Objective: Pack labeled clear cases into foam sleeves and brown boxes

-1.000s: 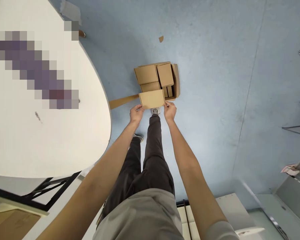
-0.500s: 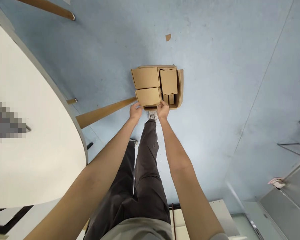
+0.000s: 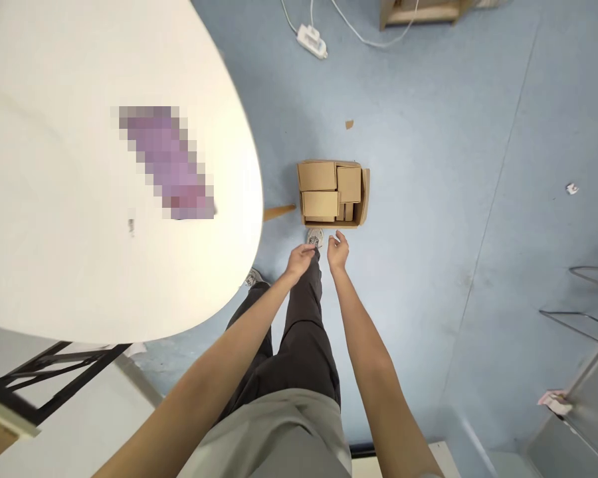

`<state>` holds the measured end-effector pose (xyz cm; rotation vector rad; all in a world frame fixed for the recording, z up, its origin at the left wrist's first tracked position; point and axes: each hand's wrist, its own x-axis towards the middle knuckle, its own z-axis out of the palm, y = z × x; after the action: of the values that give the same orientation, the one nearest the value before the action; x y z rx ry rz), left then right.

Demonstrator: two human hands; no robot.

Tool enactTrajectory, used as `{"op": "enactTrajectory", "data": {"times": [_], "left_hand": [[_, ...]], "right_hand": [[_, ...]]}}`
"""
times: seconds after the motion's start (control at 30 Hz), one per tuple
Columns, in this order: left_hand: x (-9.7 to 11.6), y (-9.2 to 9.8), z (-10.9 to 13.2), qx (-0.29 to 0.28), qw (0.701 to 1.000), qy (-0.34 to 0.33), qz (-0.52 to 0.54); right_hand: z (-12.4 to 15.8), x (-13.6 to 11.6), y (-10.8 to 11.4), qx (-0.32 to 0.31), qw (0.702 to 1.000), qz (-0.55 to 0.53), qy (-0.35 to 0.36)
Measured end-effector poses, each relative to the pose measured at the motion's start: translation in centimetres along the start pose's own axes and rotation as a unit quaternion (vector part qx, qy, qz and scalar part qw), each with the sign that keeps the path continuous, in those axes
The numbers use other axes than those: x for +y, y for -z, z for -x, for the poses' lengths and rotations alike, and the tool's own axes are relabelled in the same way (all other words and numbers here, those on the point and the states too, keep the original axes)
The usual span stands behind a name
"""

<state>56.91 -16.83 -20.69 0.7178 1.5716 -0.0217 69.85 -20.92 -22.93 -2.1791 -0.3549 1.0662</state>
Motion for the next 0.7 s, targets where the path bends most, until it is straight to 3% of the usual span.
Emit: {"op": "enactTrajectory", "data": {"times": [0.1, 0.2, 0.4, 0.53, 0.7], "left_hand": [[0.6, 1.1, 6.0, -0.073, 0.995, -0.052, 0.034], [1.7, 3.9, 11.6, -0.153, 0.980, -0.115, 0.061], [4.2, 14.0, 21.7, -0.208, 0.945, -0.239, 0.084], [4.1, 22.5, 27.4, -0.180, 0.927, -0.302, 0.126], [1.4, 33.8, 32.9, -0.090, 0.903, -0.374, 0.189]], "right_hand": [[4.4, -3.5, 2.5, 0.011, 0.999, -0.020, -0.041], [9.2, -7.0, 4.7, 0.030, 0.998, -0.042, -0.038], [20.0, -13.9, 6.3, 0.056, 0.994, -0.069, 0.062], [27.3, -18.0, 4.0, 0.032, 0.985, -0.081, 0.146], [35.3, -22.5, -2.6, -0.032, 0.969, -0.102, 0.225]]}}
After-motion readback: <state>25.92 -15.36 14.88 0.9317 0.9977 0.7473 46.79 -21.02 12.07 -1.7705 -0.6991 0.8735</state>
